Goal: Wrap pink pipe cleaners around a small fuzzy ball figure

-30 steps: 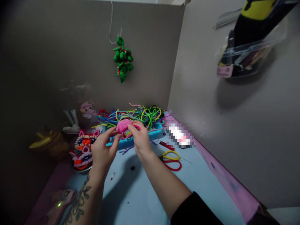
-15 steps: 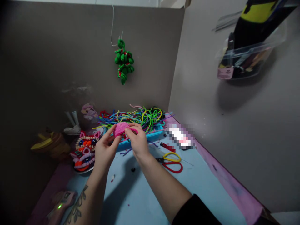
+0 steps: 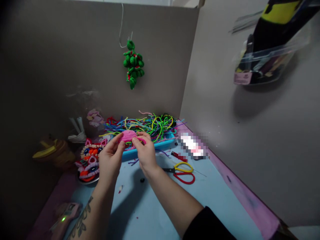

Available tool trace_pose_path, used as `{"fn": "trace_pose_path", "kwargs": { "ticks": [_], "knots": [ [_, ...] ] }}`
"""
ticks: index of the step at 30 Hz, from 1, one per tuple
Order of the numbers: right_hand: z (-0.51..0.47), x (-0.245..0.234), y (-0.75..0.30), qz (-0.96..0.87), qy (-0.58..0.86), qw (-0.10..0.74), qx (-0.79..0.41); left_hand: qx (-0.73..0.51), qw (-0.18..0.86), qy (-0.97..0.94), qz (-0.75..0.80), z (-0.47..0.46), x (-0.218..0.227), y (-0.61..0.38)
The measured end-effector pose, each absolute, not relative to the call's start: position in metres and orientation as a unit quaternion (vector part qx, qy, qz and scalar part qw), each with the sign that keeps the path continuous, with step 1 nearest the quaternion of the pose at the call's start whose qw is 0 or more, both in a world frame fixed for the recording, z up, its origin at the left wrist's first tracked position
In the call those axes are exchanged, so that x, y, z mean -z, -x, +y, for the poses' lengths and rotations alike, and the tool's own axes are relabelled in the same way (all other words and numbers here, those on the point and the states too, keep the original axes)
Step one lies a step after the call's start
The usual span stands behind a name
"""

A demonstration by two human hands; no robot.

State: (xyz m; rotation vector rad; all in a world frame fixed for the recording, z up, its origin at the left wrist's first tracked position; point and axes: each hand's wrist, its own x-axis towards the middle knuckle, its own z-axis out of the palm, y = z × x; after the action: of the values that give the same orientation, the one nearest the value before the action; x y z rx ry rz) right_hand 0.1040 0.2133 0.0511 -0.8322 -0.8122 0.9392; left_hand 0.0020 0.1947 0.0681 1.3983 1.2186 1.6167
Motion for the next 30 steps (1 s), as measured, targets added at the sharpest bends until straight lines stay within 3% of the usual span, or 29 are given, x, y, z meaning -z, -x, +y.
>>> {"fn": "trace_pose_path", "kwargs": {
  "ticks": [3, 9, 12, 18, 23, 30],
  "knots": [
    [0.214, -0.052, -0.106, -0.365, 0.383, 0.740, -0.415, -0.603, 0.303, -0.548, 0.494, 0.194, -0.069, 0.000],
    [0.216, -0.056, -0.120, -0.410, 0.403, 0.742, -0.345, -0.575, 0.010, -0.642, 0.507, 0.196, -0.070, 0.008],
    [0.211, -0.064, -0.126, -0.499, 0.422, 0.696, -0.297, -0.539, -0.030, -0.697, 0.472, 0.198, -0.070, 0.010],
    [0.202, -0.077, -0.133, -0.643, 0.373, 0.593, -0.308, -0.430, 0.165, -0.789, 0.406, 0.202, -0.075, 0.024],
    [0.203, -0.077, -0.136, -0.656, 0.361, 0.579, -0.324, -0.423, 0.315, -0.753, 0.393, 0.202, -0.078, 0.030],
    [0.203, -0.076, -0.138, -0.685, 0.345, 0.569, -0.297, -0.455, 0.314, -0.743, 0.377, 0.202, -0.077, 0.031]
  ]
}}
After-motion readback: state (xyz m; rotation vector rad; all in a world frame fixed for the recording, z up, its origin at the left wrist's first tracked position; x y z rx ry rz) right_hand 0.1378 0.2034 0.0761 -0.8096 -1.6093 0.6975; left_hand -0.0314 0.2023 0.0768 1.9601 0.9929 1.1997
